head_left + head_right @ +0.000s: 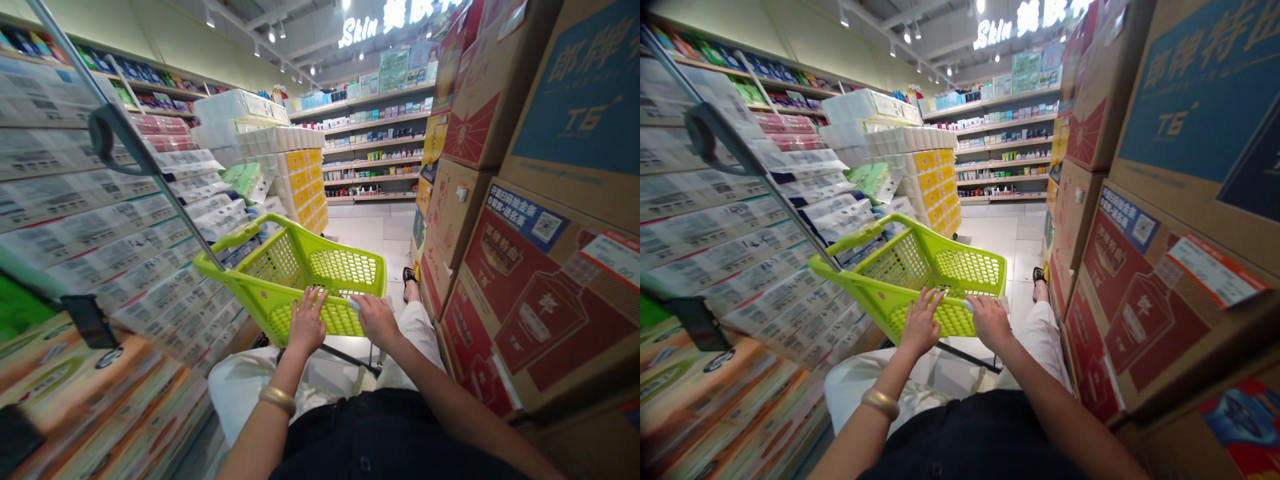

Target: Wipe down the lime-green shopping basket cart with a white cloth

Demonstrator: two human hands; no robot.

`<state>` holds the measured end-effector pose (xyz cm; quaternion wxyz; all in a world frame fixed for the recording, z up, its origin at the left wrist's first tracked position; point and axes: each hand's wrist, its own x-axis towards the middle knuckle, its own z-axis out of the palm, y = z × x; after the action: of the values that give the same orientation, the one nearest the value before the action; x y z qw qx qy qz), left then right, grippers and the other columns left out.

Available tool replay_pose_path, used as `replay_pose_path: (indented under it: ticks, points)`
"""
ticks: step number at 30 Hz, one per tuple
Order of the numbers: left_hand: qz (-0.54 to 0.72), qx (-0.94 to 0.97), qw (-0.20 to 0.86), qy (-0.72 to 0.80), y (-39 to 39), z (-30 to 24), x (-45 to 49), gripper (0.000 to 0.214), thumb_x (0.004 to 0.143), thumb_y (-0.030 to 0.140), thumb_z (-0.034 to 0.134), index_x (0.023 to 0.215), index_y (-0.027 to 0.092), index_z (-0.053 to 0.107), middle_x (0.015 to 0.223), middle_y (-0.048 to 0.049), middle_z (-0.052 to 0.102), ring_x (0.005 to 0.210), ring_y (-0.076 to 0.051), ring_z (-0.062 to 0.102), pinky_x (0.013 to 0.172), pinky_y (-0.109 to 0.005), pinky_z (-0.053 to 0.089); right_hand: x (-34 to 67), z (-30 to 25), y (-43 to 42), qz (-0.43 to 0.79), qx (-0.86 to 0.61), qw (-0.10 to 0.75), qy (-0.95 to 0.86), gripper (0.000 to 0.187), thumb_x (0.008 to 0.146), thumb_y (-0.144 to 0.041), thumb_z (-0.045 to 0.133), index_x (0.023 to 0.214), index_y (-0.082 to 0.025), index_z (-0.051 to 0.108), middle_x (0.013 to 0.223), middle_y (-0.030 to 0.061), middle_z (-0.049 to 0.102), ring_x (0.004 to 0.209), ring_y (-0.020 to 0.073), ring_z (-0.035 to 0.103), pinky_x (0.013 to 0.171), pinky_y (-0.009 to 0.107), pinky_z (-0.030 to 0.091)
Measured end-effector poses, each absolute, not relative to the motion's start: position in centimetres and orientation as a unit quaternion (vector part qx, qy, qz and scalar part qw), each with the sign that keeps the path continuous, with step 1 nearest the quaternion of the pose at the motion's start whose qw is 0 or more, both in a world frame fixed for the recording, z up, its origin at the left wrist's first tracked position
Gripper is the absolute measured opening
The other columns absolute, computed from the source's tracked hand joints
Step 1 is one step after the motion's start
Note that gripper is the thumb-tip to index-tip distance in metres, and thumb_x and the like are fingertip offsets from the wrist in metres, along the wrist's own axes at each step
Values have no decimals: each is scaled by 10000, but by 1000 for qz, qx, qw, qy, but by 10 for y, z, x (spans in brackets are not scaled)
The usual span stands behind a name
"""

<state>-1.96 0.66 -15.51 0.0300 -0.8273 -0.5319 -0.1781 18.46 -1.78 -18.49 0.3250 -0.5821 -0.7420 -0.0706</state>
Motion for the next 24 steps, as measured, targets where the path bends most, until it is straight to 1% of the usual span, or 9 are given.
replay_pose_path:
  ticks: [4, 7, 10, 15, 20, 24]
  points:
    - [-184, -830, 19, -526, 8, -156, -12, 788, 714, 64, 472, 1470, 268, 385, 1547, -60, 377, 1490, -287, 197, 1186, -582, 232, 210, -201, -17, -98, -537, 390, -742, 437, 825, -41, 446, 1204, -175, 618, 1003, 86, 659, 949, 219, 578, 887, 345, 452]
    - [-193, -833, 7, -518, 8, -157, -7, 787, 701, 76, 497, 1463, 250, 401, 1540, -75, 381, 1491, -308, 183, 1190, -583, 222, 213, -204, -14, -113, -544, 397, -731, 415, 841, -47, 438, 1199, -151, 621, 954, 90, 644, 926, 223, 569, 879, 345, 448]
    - [-195, -836, -1, -513, 7, -156, -5, 793, 688, 78, 511, 1458, 236, 411, 1537, -90, 382, 1487, -325, 186, 1192, -591, 204, 206, -204, -15, -118, -579, 378, -713, 409, 842, -46, 449, 1193, -152, 631, 921, 89, 631, 906, 226, 559, 871, 346, 433]
    - [-181, -842, -12, -509, 3, -154, -5, 808, 674, 72, 521, 1459, 224, 405, 1547, -96, 368, 1490, -329, 170, 1198, -597, 168, 184, -195, -15, -116, -615, 335, -704, 416, 853, -53, 466, 1221, -165, 624, 948, 99, 641, 913, 232, 554, 858, 346, 412]
    - [-182, -842, -20, -508, 0, -155, -1, 830, 656, 52, 525, 1462, 194, 387, 1556, -111, 348, 1503, -321, 109, 1206, -579, 153, 151, -175, -2, -103, -596, 282, -745, 405, 864, -62, 471, 1222, -183, 618, 985, 102, 654, 913, 221, 567, 855, 336, 409]
    - [-175, -846, -24, -502, 2, -155, 1, 845, 651, 55, 534, 1472, 164, 367, 1566, -128, 326, 1506, -328, 69, 1210, -563, 156, 151, -173, 0, -101, -592, 283, -748, 398, 879, -94, 481, 1244, -197, 603, 1003, 100, 657, 913, 221, 576, 839, 336, 415]
